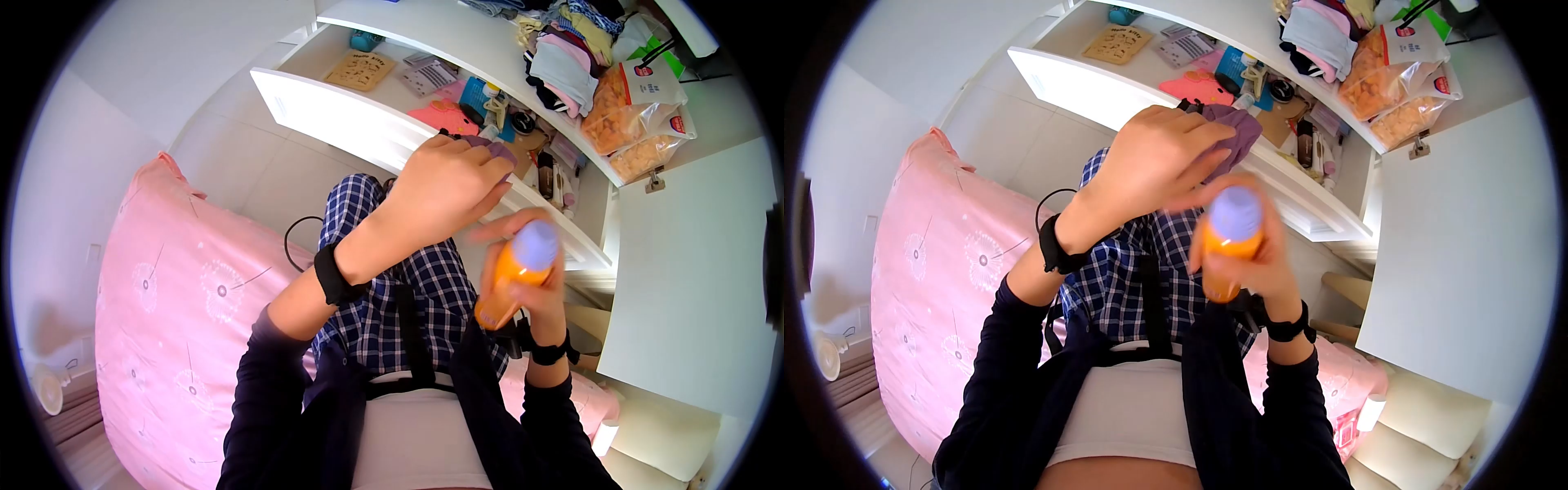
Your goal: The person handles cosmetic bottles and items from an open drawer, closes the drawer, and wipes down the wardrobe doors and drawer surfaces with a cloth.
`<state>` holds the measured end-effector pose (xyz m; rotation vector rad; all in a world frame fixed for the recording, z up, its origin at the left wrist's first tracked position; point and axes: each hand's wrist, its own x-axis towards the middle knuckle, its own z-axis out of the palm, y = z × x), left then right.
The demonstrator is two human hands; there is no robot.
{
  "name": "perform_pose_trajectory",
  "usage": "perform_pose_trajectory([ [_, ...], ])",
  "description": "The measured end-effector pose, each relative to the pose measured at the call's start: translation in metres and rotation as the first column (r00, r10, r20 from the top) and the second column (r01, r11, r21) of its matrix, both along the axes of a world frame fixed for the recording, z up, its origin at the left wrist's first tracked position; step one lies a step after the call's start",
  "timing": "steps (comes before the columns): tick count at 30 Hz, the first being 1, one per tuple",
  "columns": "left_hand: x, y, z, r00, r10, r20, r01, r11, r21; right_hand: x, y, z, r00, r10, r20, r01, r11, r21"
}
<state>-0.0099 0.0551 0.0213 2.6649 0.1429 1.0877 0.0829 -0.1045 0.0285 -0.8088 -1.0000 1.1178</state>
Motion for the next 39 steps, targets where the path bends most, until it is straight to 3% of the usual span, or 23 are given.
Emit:
perform_pose_trajectory([
  [1, 0.004, -0.001, -0.003, 1.000, 0.002, -0.004, -0.002, 0.998, 0.058, -0.007, 0.002, 0.004, 0.990, 0.138, 0.020, -0.136, 0.988, -0.073],
  [2, 0.008, -0.004, -0.006, 0.999, -0.018, -0.036, 0.020, 0.997, 0.072, -0.016, 0.003, 0.005, 0.971, 0.147, 0.187, -0.123, 0.983, -0.135],
  [5, 0.009, -0.014, -0.006, 0.997, -0.030, -0.072, 0.037, 0.994, 0.105, -0.025, 0.003, 0.005, 0.955, 0.104, 0.276, -0.038, 0.971, -0.236],
  [8, -0.007, -0.018, 0.002, 0.999, 0.029, 0.015, -0.031, 0.991, 0.131, -0.019, -0.005, -0.002, 0.990, -0.082, 0.111, 0.105, 0.970, -0.219],
  [9, -0.010, -0.021, -0.002, 0.997, 0.054, -0.050, -0.046, 0.986, 0.162, -0.016, -0.006, -0.003, 0.989, -0.143, 0.036, 0.147, 0.966, -0.211],
  [12, -0.015, -0.023, -0.009, 0.980, 0.075, -0.182, -0.033, 0.973, 0.228, -0.008, -0.002, 0.007, 0.945, -0.326, 0.035, 0.328, 0.938, -0.114],
  [16, -0.021, -0.020, -0.005, 0.956, -0.010, -0.292, 0.078, 0.972, 0.222, -0.020, -0.016, 0.010, 0.990, 0.126, 0.069, -0.102, 0.954, -0.282],
  [17, -0.019, -0.020, -0.007, 0.947, -0.013, -0.320, 0.094, 0.967, 0.238, -0.020, -0.013, 0.015, 0.960, 0.279, -0.012, -0.272, 0.923, -0.272],
  [20, -0.018, -0.025, -0.014, 0.955, 0.085, -0.286, 0.011, 0.947, 0.321, -0.024, -0.013, 0.011, 0.996, -0.077, 0.035, 0.084, 0.951, -0.298],
  [22, -0.020, -0.024, -0.012, 0.970, 0.101, -0.222, -0.026, 0.948, 0.319, -0.014, -0.001, 0.012, 0.917, -0.397, -0.037, 0.389, 0.912, -0.131],
  [25, -0.025, -0.012, -0.005, 0.987, 0.058, -0.150, -0.012, 0.955, 0.297, 0.008, -0.006, 0.009, 0.862, -0.506, -0.030, 0.504, 0.861, -0.067],
  [28, -0.035, 0.007, 0.000, 0.932, 0.049, -0.359, 0.043, 0.969, 0.244, 0.014, -0.011, 0.014, 0.914, -0.387, 0.122, 0.399, 0.911, -0.105],
  [31, -0.033, 0.027, -0.003, 0.798, 0.050, -0.601, 0.054, 0.987, 0.153, 0.015, -0.001, 0.025, 0.862, -0.283, 0.420, 0.404, 0.884, -0.234],
  [32, -0.031, 0.036, -0.009, 0.741, 0.048, -0.669, 0.043, 0.992, 0.119, 0.022, 0.004, 0.033, 0.879, -0.182, 0.441, 0.300, 0.929, -0.214],
  [35, -0.026, 0.090, -0.058, 0.987, 0.091, -0.133, -0.072, 0.987, 0.143, 0.027, 0.037, 0.058, 0.765, -0.104, 0.635, 0.280, 0.943, -0.183],
  [36, -0.024, 0.111, -0.064, 0.967, 0.154, -0.204, -0.143, 0.988, 0.064, 0.028, 0.051, 0.066, 0.806, -0.103, 0.583, 0.269, 0.941, -0.206],
  [37, -0.018, 0.134, -0.079, 0.973, 0.224, -0.063, -0.223, 0.975, 0.019, 0.029, 0.068, 0.076, 0.769, -0.099, 0.631, 0.266, 0.948, -0.175],
  [39, -0.014, 0.165, -0.102, 0.918, 0.395, -0.025, -0.395, 0.908, -0.139, 0.033, 0.109, 0.091, 0.689, -0.094, 0.718, 0.258, 0.958, -0.122],
])
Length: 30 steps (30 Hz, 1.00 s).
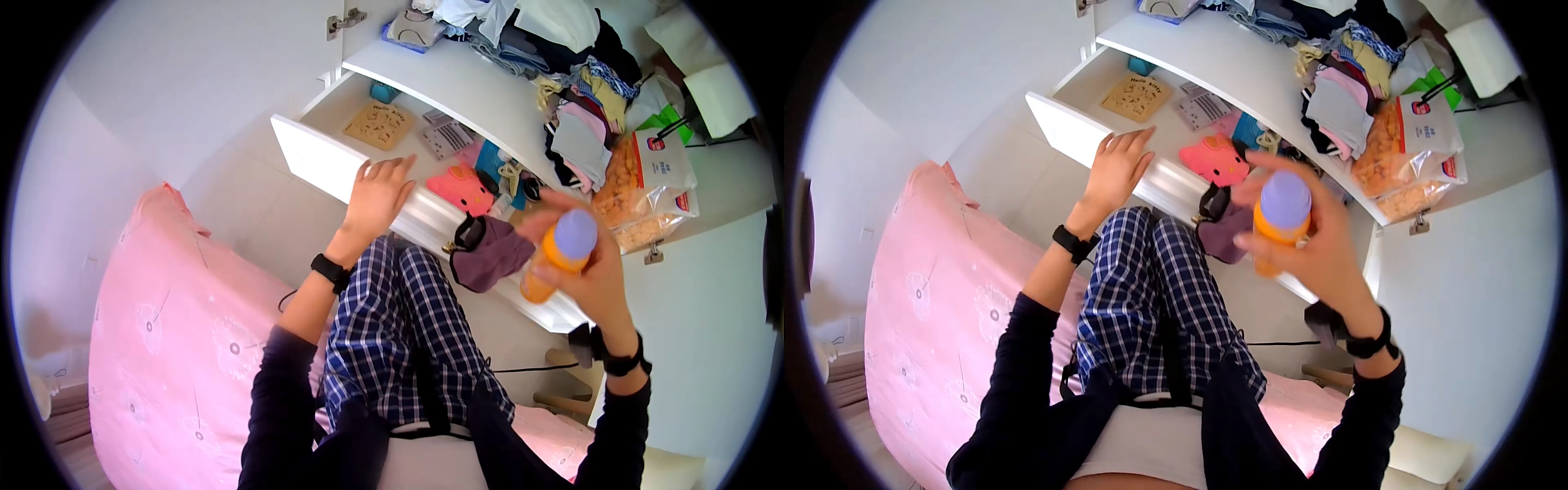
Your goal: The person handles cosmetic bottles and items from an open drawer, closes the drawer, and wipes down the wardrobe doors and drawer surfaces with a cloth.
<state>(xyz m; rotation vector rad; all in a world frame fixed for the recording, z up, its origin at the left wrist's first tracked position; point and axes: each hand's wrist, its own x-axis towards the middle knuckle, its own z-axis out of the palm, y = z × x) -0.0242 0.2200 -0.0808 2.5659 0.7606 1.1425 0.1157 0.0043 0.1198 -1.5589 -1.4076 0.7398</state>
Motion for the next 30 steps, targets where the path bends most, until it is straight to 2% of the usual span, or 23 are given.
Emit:
perform_pose_trajectory([
  [3, 0.004, 0.017, -0.033, 0.996, 0.080, -0.047, -0.077, 0.995, 0.058, 0.004, 0.070, -0.008, 0.993, -0.044, -0.113, 0.054, 0.995, 0.080],
  [4, 0.006, 0.018, -0.034, 0.996, 0.090, -0.020, -0.090, 0.996, 0.030, 0.007, 0.094, -0.015, 0.985, -0.060, -0.160, 0.076, 0.993, 0.092],
  [7, 0.016, 0.009, -0.038, 0.992, 0.127, 0.025, -0.126, 0.991, -0.053, 0.029, 0.165, -0.059, 0.988, -0.032, -0.153, 0.051, 0.991, 0.122],
  [10, 0.017, 0.004, -0.042, 0.993, 0.108, 0.043, -0.102, 0.988, -0.119, 0.037, 0.226, -0.108, 0.993, -0.020, -0.113, 0.028, 0.997, 0.070],
  [13, 0.011, 0.000, -0.045, 0.997, 0.060, 0.041, -0.051, 0.981, -0.186, 0.037, 0.281, -0.162, 0.996, 0.063, 0.065, -0.069, 0.993, 0.094],
  [16, 0.011, -0.001, -0.053, 0.998, 0.037, 0.042, -0.030, 0.985, -0.169, 0.029, 0.328, -0.210, 0.947, 0.032, 0.321, -0.090, 0.982, 0.168],
  [19, 0.011, 0.000, -0.054, 0.998, 0.042, 0.037, -0.036, 0.986, -0.166, 0.020, 0.358, -0.240, 0.970, 0.016, 0.243, -0.023, 0.999, 0.027],
  [23, 0.014, -0.003, -0.056, 0.997, 0.079, 0.019, -0.075, 0.986, -0.146, 0.007, 0.367, -0.273, 0.973, 0.194, 0.122, -0.205, 0.975, 0.086],
  [30, 0.017, -0.007, -0.051, 0.992, 0.127, -0.004, -0.126, 0.985, -0.119, 0.012, 0.341, -0.258, 0.956, 0.240, 0.171, -0.219, 0.967, -0.133],
])
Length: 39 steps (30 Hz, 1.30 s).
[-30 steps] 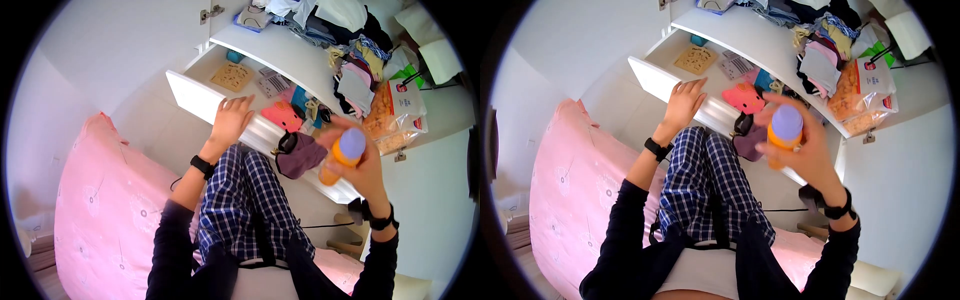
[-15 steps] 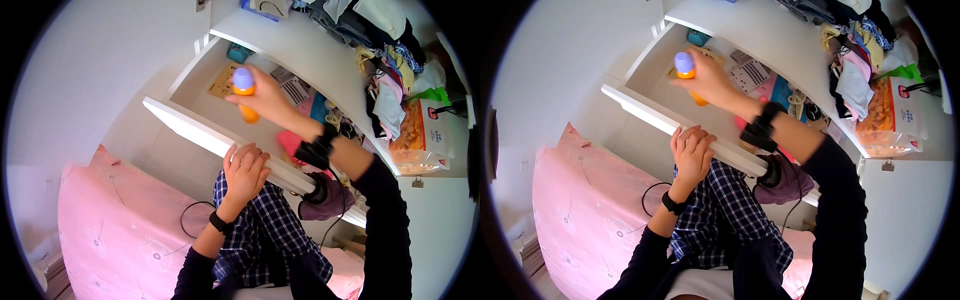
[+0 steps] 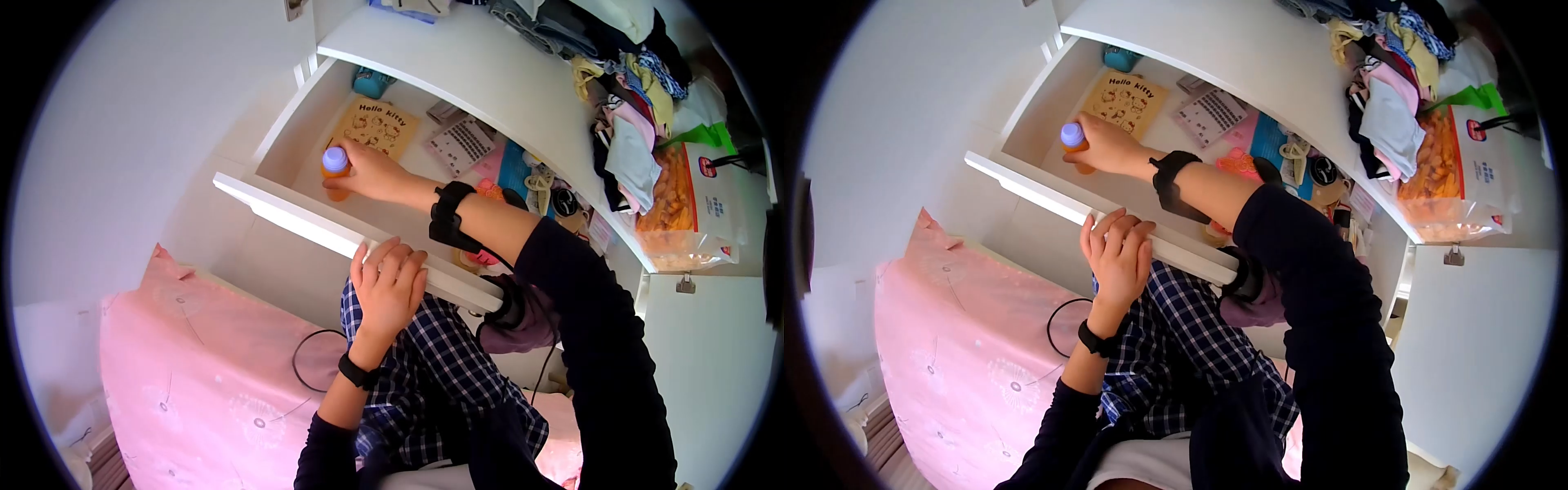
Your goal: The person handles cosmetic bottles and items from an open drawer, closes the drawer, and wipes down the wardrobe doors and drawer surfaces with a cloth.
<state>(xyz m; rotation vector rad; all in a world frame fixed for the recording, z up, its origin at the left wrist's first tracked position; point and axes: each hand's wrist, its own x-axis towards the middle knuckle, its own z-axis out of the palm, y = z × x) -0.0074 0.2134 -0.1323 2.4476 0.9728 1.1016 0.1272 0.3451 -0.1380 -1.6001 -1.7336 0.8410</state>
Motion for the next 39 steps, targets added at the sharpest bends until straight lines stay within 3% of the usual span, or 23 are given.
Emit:
perform_pose_trajectory([
  [3, -0.001, -0.002, 0.004, 0.999, 0.000, -0.032, 0.000, 1.000, -0.005, 0.010, -0.003, -0.004, 0.994, -0.065, 0.091, 0.057, 0.995, 0.083],
  [6, -0.004, -0.006, 0.008, 0.997, -0.002, -0.075, 0.003, 1.000, 0.011, 0.034, -0.028, 0.034, 0.970, 0.057, 0.238, -0.044, 0.997, -0.056],
  [7, -0.007, -0.010, 0.010, 0.990, -0.026, -0.141, 0.023, 0.999, -0.023, 0.038, -0.049, 0.074, 0.901, 0.160, 0.404, -0.092, 0.979, -0.182],
  [9, -0.007, -0.021, 0.011, 0.986, 0.027, -0.166, -0.029, 1.000, -0.010, 0.049, -0.089, 0.105, 0.726, 0.222, 0.651, -0.145, 0.975, -0.170],
  [11, -0.004, -0.035, 0.013, 0.973, 0.077, -0.216, -0.081, 0.997, -0.013, 0.049, -0.149, 0.147, 0.643, 0.201, 0.739, -0.133, 0.980, -0.150],
  [14, -0.001, -0.071, 0.015, 0.999, -0.013, -0.049, 0.002, 0.974, -0.228, 0.052, -0.243, 0.170, 0.670, 0.186, 0.719, -0.079, 0.981, -0.180],
  [15, -0.003, -0.081, 0.015, 0.993, -0.055, -0.100, 0.032, 0.975, -0.218, 0.051, -0.273, 0.175, 0.683, 0.193, 0.704, -0.025, 0.970, -0.242],
  [18, -0.003, -0.107, 0.013, 0.939, -0.141, -0.313, 0.103, 0.986, -0.135, 0.072, -0.331, 0.132, 0.650, 0.162, 0.743, -0.035, 0.982, -0.183],
  [21, 0.012, -0.111, 0.015, 0.967, -0.181, -0.178, 0.158, 0.978, -0.139, 0.067, -0.350, 0.110, 0.503, -0.047, 0.863, -0.039, 0.996, 0.077],
  [23, 0.023, -0.109, 0.015, 0.976, -0.176, -0.127, 0.157, 0.976, -0.149, 0.070, -0.339, 0.096, 0.468, -0.104, 0.877, -0.002, 0.993, 0.119],
  [27, 0.040, -0.106, 0.014, 0.924, -0.051, -0.380, 0.021, 0.996, -0.083, 0.057, -0.336, 0.092, 0.428, -0.278, 0.860, -0.078, 0.937, 0.341],
  [30, 0.055, -0.100, 0.019, 0.866, 0.015, -0.500, -0.031, 0.999, -0.023, 0.036, -0.360, 0.111, 0.616, -0.432, 0.658, 0.083, 0.867, 0.492],
  [33, 0.076, -0.087, 0.017, 0.864, 0.026, -0.502, -0.037, 0.999, -0.013, 0.023, -0.401, 0.137, 0.769, -0.513, 0.381, 0.335, 0.832, 0.442],
  [36, 0.097, -0.075, 0.014, 0.857, 0.029, -0.515, -0.024, 1.000, 0.016, 0.022, -0.448, 0.121, 0.730, -0.648, 0.218, 0.586, 0.757, 0.288],
  [39, 0.123, -0.058, 0.007, 0.854, 0.014, -0.519, -0.027, 1.000, -0.016, 0.021, -0.484, 0.100, 0.678, -0.692, 0.249, 0.682, 0.718, 0.140],
])
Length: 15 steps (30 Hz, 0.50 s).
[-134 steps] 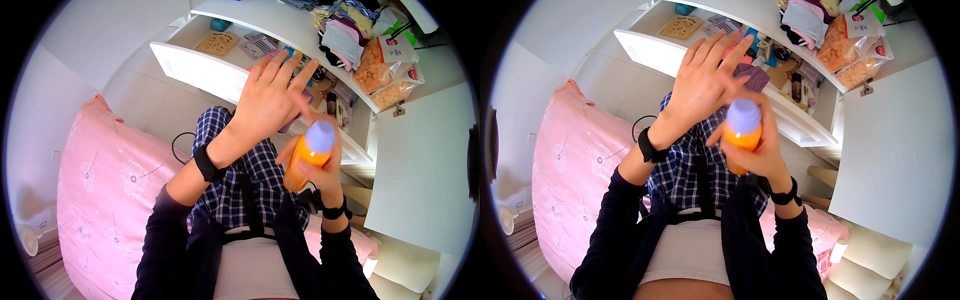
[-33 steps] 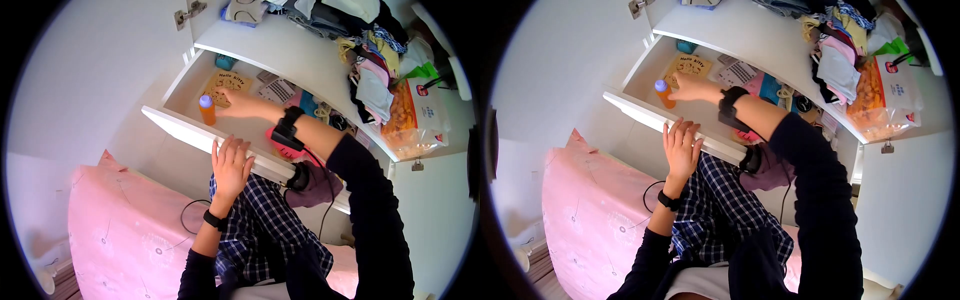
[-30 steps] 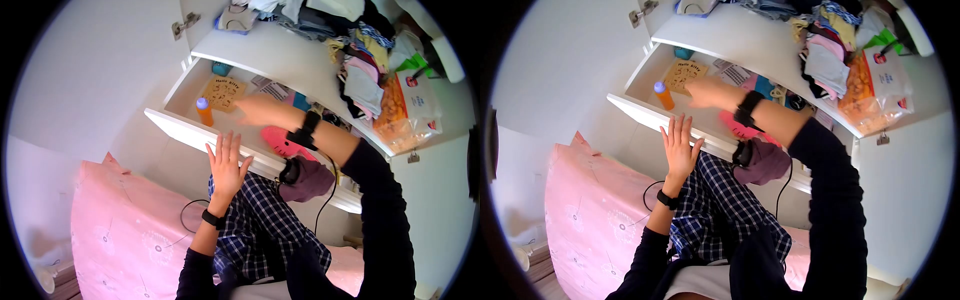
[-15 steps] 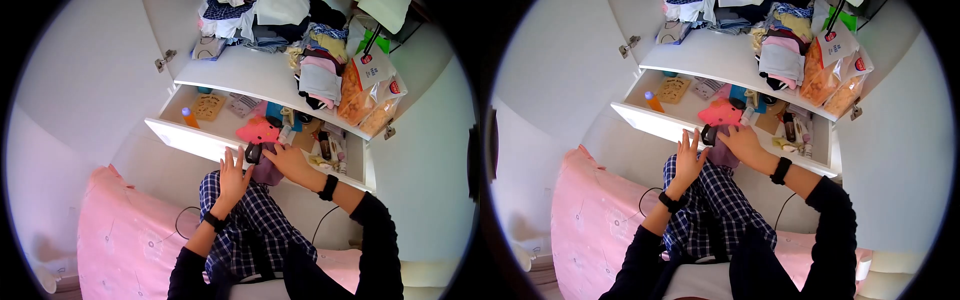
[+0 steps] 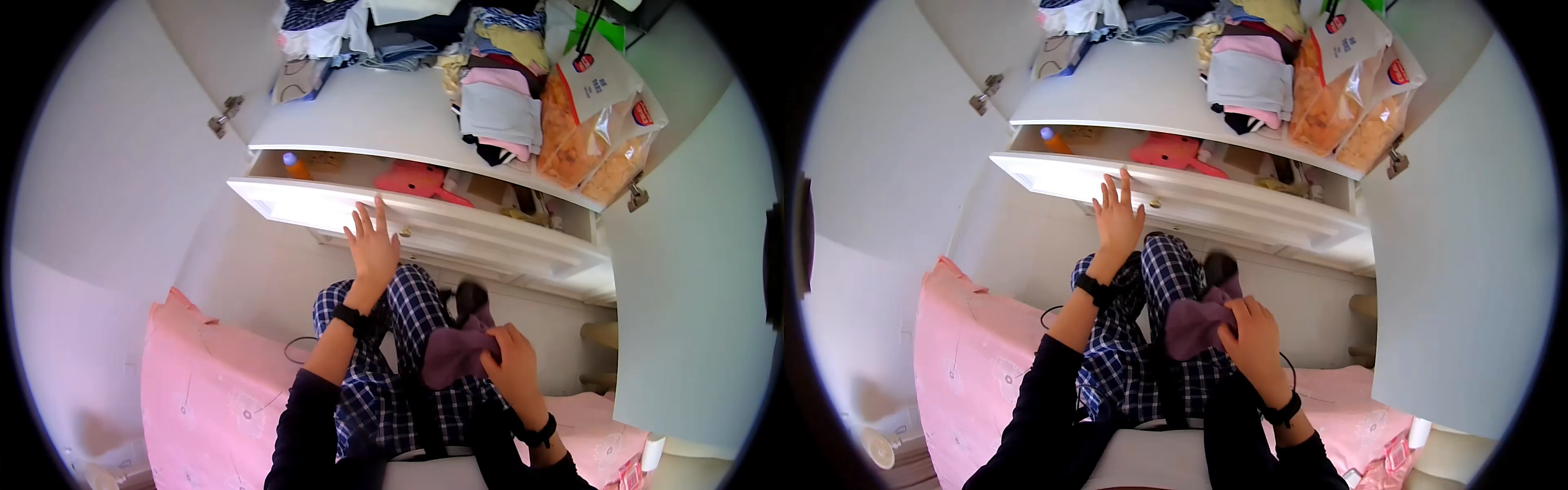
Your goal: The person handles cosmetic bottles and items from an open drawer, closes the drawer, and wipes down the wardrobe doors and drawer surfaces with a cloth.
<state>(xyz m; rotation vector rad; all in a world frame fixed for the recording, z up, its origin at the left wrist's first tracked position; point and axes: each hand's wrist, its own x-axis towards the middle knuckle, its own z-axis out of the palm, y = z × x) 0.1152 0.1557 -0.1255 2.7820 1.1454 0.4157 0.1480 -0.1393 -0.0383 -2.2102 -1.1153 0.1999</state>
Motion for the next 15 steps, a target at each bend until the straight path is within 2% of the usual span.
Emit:
perform_pose_trajectory([
  [3, 0.022, 0.017, -0.004, 0.998, -0.034, 0.061, 0.038, 0.998, -0.053, 0.000, -0.021, -0.014, 1.000, 0.006, 0.025, -0.003, 0.988, -0.153],
  [5, 0.037, 0.029, -0.006, 0.996, -0.065, 0.065, 0.072, 0.991, -0.114, 0.003, -0.021, -0.013, 1.000, -0.021, -0.003, 0.020, 0.989, -0.145],
  [7, 0.050, 0.046, -0.016, 0.984, -0.058, 0.171, 0.091, 0.978, -0.190, 0.009, -0.015, -0.008, 0.999, -0.044, -0.009, 0.042, 0.991, -0.130],
  [9, 0.061, 0.057, -0.020, 0.990, -0.090, 0.108, 0.116, 0.957, -0.266, 0.016, 0.000, 0.001, 0.998, -0.058, -0.001, 0.058, 0.993, -0.107],
  [10, 0.064, 0.061, -0.022, 0.992, -0.105, 0.073, 0.122, 0.945, -0.305, 0.020, 0.008, 0.006, 0.988, -0.108, -0.111, 0.101, 0.992, -0.072],
  [12, 0.072, 0.061, -0.026, 0.990, -0.078, 0.120, 0.116, 0.927, -0.357, 0.032, 0.027, 0.014, 0.927, -0.184, -0.327, 0.189, 0.982, -0.018],
  [15, 0.076, 0.059, -0.029, 0.981, -0.071, 0.179, 0.134, 0.921, -0.366, 0.057, 0.062, 0.019, 0.872, -0.199, -0.447, 0.308, 0.933, 0.186],
])
